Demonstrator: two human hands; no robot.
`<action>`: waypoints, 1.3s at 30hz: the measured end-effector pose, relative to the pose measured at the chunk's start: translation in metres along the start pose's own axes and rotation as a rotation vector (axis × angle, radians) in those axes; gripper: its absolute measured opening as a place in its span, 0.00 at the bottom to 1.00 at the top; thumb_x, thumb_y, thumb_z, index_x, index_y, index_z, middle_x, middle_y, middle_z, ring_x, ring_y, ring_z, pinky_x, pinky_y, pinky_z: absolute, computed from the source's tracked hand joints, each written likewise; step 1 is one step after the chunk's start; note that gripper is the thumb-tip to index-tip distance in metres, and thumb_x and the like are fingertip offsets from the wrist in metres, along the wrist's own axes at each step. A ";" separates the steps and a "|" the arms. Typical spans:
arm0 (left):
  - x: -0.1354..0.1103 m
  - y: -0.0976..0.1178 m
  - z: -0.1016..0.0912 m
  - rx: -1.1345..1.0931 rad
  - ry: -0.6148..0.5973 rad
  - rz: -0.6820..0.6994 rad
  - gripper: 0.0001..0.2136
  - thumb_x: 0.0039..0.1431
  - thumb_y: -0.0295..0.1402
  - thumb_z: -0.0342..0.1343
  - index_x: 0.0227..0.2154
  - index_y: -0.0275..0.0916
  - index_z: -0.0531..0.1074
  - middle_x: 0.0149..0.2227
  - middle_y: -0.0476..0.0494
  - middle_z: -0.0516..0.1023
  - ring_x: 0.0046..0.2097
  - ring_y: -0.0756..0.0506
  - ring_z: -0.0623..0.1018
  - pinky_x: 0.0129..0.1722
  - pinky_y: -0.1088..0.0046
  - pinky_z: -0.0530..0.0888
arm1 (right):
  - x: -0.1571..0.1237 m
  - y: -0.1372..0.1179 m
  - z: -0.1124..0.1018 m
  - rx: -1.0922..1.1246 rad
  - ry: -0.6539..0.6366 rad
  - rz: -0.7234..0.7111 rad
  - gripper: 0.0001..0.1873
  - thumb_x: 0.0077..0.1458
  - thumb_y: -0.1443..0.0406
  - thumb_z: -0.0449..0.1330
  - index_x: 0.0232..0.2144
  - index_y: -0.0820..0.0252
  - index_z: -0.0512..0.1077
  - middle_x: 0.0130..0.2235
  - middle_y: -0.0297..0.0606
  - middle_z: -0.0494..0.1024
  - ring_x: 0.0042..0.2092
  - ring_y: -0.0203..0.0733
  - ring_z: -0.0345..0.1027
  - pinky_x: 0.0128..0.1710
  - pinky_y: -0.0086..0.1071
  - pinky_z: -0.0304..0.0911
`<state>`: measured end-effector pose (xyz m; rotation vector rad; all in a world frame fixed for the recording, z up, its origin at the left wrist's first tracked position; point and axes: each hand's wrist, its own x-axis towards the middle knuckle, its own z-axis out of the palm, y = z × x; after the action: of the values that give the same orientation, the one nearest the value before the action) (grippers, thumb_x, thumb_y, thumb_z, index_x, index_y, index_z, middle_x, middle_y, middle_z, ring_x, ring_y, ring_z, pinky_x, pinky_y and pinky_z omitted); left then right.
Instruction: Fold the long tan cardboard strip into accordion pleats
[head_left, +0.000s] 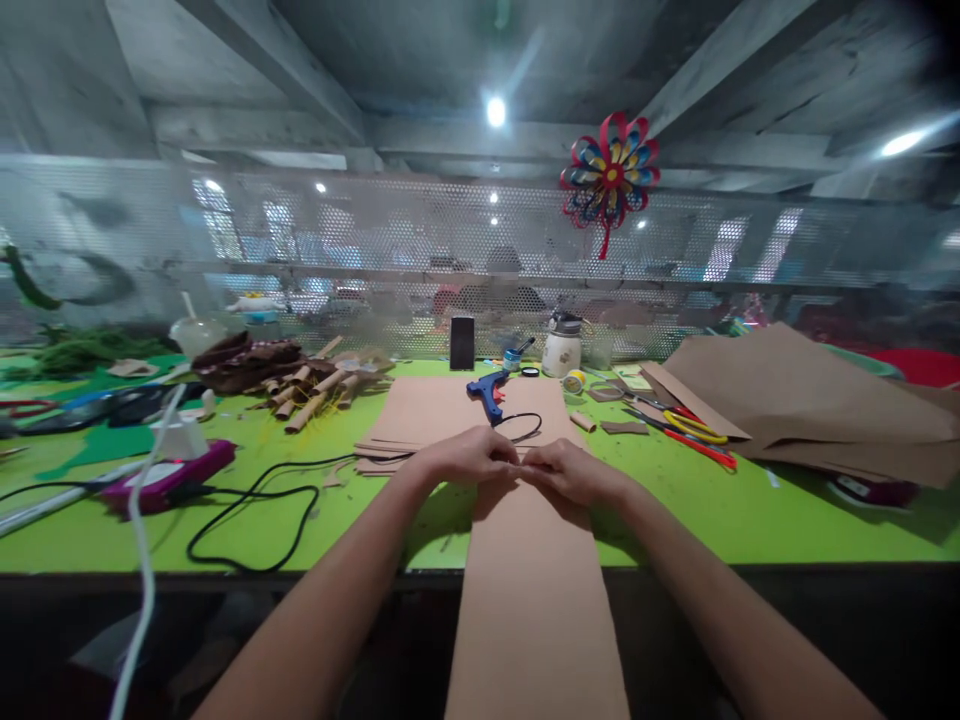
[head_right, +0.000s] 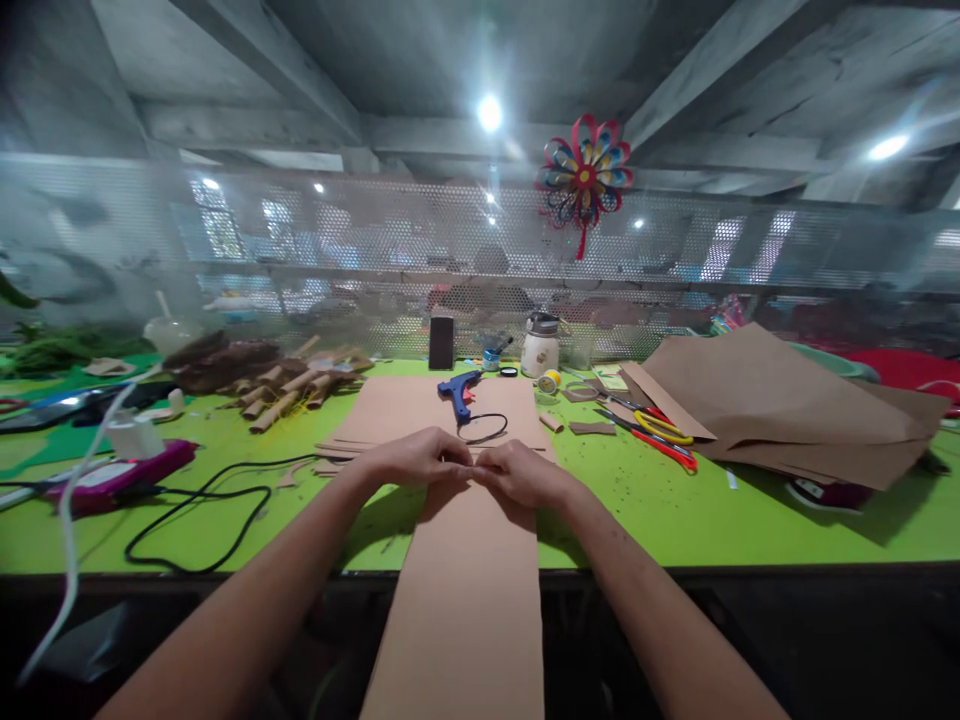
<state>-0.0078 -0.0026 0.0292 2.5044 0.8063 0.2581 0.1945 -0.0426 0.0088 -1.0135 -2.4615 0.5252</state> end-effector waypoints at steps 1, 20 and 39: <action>-0.001 0.000 0.000 -0.005 -0.004 0.004 0.13 0.53 0.35 0.49 0.35 0.33 0.75 0.27 0.49 0.73 0.28 0.52 0.66 0.27 0.80 0.60 | 0.000 -0.001 0.000 0.017 -0.003 0.007 0.21 0.60 0.55 0.48 0.31 0.65 0.73 0.27 0.36 0.72 0.27 0.34 0.58 0.29 0.27 0.54; 0.001 0.004 0.007 -0.117 -0.037 -0.004 0.12 0.52 0.39 0.53 0.29 0.33 0.73 0.22 0.53 0.66 0.26 0.53 0.63 0.25 0.80 0.59 | 0.000 0.010 -0.001 0.134 -0.037 0.039 0.20 0.57 0.55 0.50 0.26 0.66 0.71 0.23 0.32 0.64 0.25 0.32 0.53 0.26 0.26 0.51; 0.001 -0.010 -0.004 -0.329 0.082 -0.070 0.18 0.47 0.46 0.58 0.25 0.32 0.71 0.20 0.53 0.62 0.23 0.54 0.59 0.22 0.79 0.55 | -0.001 0.009 -0.015 0.288 0.141 0.187 0.24 0.47 0.49 0.58 0.22 0.68 0.72 0.21 0.32 0.61 0.23 0.30 0.49 0.21 0.26 0.43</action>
<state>-0.0130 0.0070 0.0270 2.1659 0.8090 0.4344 0.2077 -0.0343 0.0163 -1.1222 -2.1057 0.8124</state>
